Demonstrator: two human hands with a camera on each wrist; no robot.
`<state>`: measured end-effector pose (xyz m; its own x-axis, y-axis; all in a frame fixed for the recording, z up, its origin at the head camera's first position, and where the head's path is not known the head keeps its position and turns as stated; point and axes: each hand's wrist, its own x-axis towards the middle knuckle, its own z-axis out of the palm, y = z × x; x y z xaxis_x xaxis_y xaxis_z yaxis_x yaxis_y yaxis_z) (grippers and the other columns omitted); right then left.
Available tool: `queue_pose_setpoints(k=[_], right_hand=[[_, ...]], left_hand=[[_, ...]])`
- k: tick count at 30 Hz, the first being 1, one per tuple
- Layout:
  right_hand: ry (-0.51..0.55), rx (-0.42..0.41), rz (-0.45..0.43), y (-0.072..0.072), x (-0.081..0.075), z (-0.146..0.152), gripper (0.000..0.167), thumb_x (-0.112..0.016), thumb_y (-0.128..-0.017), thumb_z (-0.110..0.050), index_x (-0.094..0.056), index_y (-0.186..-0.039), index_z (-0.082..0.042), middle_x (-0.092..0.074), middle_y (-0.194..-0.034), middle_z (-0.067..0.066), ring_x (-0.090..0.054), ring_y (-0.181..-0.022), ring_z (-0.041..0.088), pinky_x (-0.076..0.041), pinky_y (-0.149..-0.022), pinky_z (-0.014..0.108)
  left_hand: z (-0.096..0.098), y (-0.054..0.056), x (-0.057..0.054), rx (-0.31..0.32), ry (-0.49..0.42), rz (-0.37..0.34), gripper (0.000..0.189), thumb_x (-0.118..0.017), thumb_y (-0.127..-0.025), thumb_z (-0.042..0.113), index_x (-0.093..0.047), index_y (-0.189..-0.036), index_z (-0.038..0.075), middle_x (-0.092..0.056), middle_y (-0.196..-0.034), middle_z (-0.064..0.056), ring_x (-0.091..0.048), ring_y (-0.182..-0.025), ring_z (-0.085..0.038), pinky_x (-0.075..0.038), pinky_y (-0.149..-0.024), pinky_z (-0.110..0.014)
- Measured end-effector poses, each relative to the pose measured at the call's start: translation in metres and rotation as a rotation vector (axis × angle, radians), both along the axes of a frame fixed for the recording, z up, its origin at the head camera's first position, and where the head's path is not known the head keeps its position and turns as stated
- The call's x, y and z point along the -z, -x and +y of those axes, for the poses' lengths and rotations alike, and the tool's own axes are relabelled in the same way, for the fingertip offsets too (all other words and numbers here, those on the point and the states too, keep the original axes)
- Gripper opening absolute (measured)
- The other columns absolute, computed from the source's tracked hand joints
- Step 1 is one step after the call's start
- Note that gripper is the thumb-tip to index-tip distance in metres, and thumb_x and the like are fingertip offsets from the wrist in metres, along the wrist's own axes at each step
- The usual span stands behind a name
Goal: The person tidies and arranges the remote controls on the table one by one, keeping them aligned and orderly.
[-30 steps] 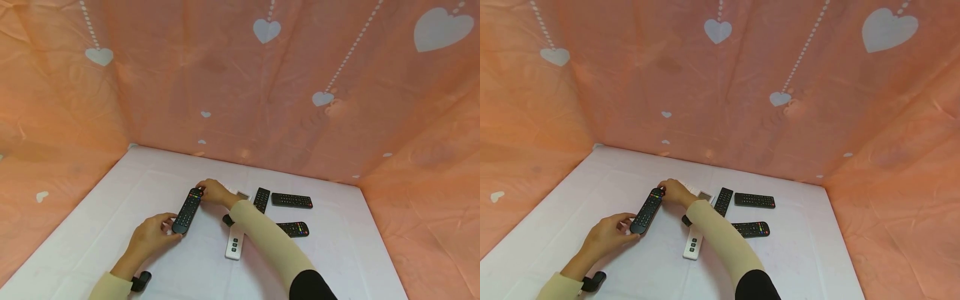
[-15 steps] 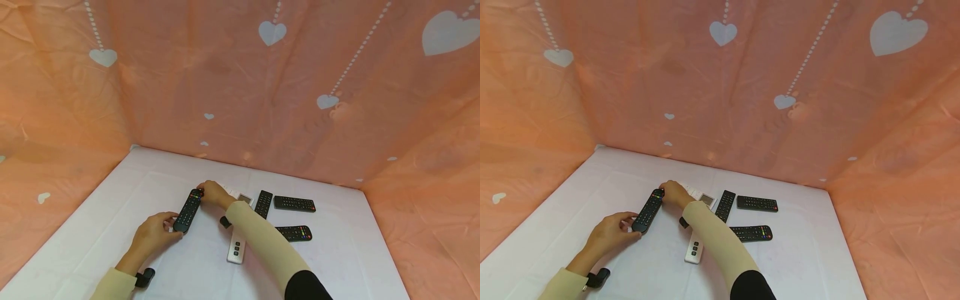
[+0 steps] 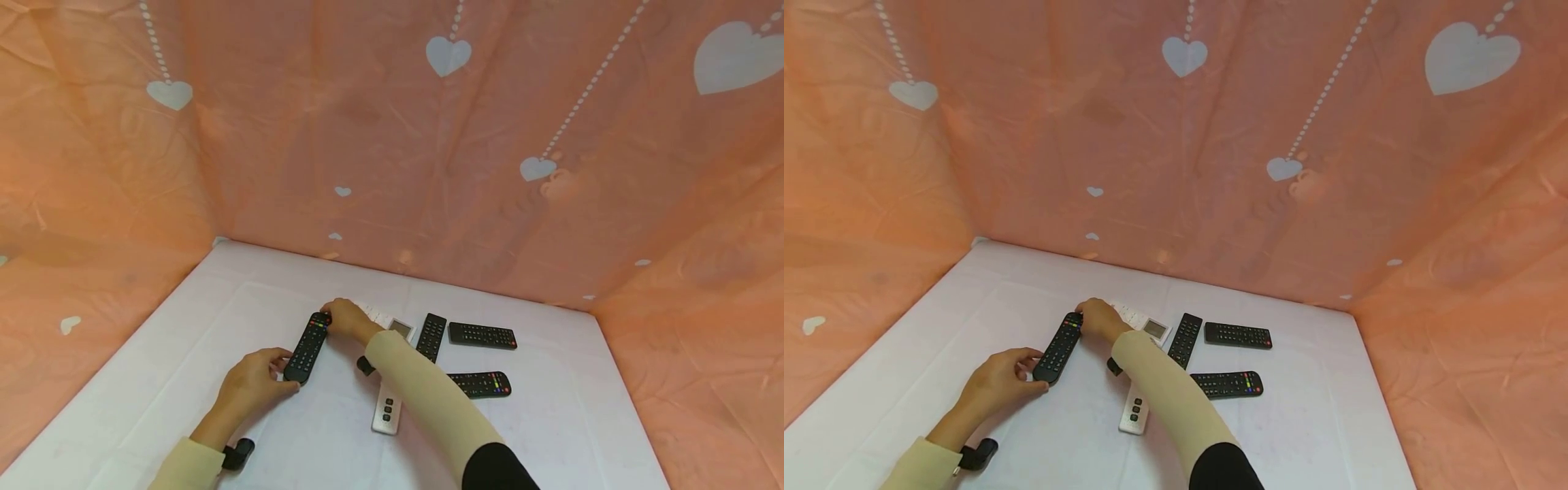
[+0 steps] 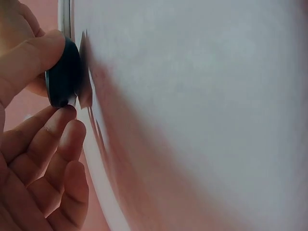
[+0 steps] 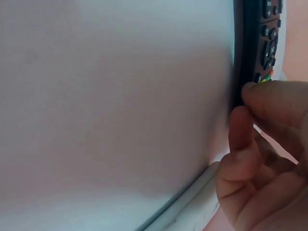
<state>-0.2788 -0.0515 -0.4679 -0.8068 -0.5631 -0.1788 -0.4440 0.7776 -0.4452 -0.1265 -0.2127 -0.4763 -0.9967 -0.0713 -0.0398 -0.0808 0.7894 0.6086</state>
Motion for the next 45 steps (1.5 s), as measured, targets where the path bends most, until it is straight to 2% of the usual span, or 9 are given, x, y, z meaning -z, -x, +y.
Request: queue_pose_setpoints(k=[7,11,15,19,25,28,32,37,45], right_hand=[[-0.006,-0.006,0.007,-0.001,0.0,-0.003,0.039,-0.067,-0.087,-0.007,-0.064,-0.125,-0.01,-0.062,-0.121,0.006,-0.057,-0.111,0.017,-0.045,-0.101,0.028],[0.007,-0.041,0.042,-0.003,-0.004,0.002,0.045,-0.069,-0.086,-0.01,-0.06,-0.13,-0.011,-0.06,-0.12,0.009,-0.058,-0.108,0.017,-0.047,-0.096,0.027],[0.08,-0.079,0.059,-0.005,-0.018,0.019,0.051,-0.071,-0.084,-0.015,-0.056,-0.133,-0.014,-0.057,-0.121,0.011,-0.061,-0.099,0.018,-0.05,-0.084,0.025],[0.167,-0.084,0.046,-0.006,-0.037,0.049,0.046,-0.071,-0.085,-0.016,-0.058,-0.13,-0.011,-0.059,-0.12,0.013,-0.063,-0.096,0.022,-0.051,-0.084,0.028],[0.187,-0.077,0.051,-0.005,-0.054,0.087,0.044,-0.069,-0.087,-0.02,-0.058,-0.129,-0.008,-0.06,-0.122,0.014,-0.06,-0.105,0.03,-0.05,-0.089,0.038],[0.181,-0.053,0.042,-0.006,-0.054,0.103,0.046,-0.069,-0.087,-0.022,-0.058,-0.129,-0.008,-0.06,-0.123,0.014,-0.059,-0.108,0.032,-0.05,-0.089,0.04],[0.177,-0.023,0.035,-0.004,-0.051,0.119,0.047,-0.071,-0.086,-0.022,-0.058,-0.128,-0.006,-0.059,-0.123,0.015,-0.06,-0.109,0.032,-0.052,-0.089,0.039],[0.149,0.006,0.06,-0.004,-0.047,0.134,0.05,-0.074,-0.083,-0.022,-0.059,-0.127,-0.005,-0.06,-0.122,0.015,-0.06,-0.108,0.03,-0.052,-0.09,0.04],[0.088,0.024,0.056,-0.006,-0.039,0.151,0.055,-0.078,-0.079,-0.026,-0.059,-0.127,-0.006,-0.06,-0.12,0.016,-0.06,-0.109,0.031,-0.05,-0.092,0.041]], left_hand=[[-0.003,0.001,0.001,0.0,0.013,-0.012,0.057,-0.084,-0.067,0.033,-0.067,-0.117,0.013,-0.069,-0.094,0.002,-0.059,-0.081,-0.011,-0.044,-0.063,-0.028],[-0.004,0.001,0.001,-0.002,0.016,-0.031,0.058,-0.084,-0.068,0.034,-0.066,-0.118,0.013,-0.069,-0.097,0.002,-0.059,-0.083,-0.012,-0.044,-0.064,-0.029],[-0.007,0.0,-0.003,0.007,0.036,-0.037,0.061,-0.083,-0.068,0.038,-0.064,-0.121,0.013,-0.07,-0.101,0.001,-0.06,-0.087,-0.014,-0.046,-0.066,-0.031],[-0.009,0.006,-0.011,0.043,0.045,0.017,0.062,-0.083,-0.069,0.042,-0.064,-0.121,0.013,-0.071,-0.101,0.001,-0.062,-0.088,-0.016,-0.048,-0.067,-0.033],[-0.001,0.029,-0.025,0.15,0.055,0.097,0.059,-0.082,-0.071,0.041,-0.064,-0.12,0.012,-0.069,-0.102,-0.002,-0.063,-0.089,-0.018,-0.049,-0.066,-0.033],[0.006,0.043,-0.029,0.229,0.064,0.122,0.056,-0.081,-0.073,0.038,-0.064,-0.12,0.012,-0.068,-0.104,-0.003,-0.062,-0.091,-0.02,-0.05,-0.07,-0.034],[0.017,0.061,-0.032,0.336,0.048,0.145,0.057,-0.082,-0.074,0.032,-0.063,-0.123,0.01,-0.066,-0.11,-0.006,-0.062,-0.097,-0.022,-0.052,-0.081,-0.04],[0.029,0.087,-0.037,0.404,0.009,0.105,0.062,-0.082,-0.075,0.026,-0.058,-0.128,0.005,-0.061,-0.12,-0.014,-0.061,-0.106,-0.029,-0.052,-0.088,-0.045],[0.04,0.127,-0.038,0.446,-0.02,0.016,0.064,-0.081,-0.077,0.023,-0.054,-0.132,0.003,-0.054,-0.13,-0.019,-0.057,-0.112,-0.035,-0.052,-0.088,-0.045]])
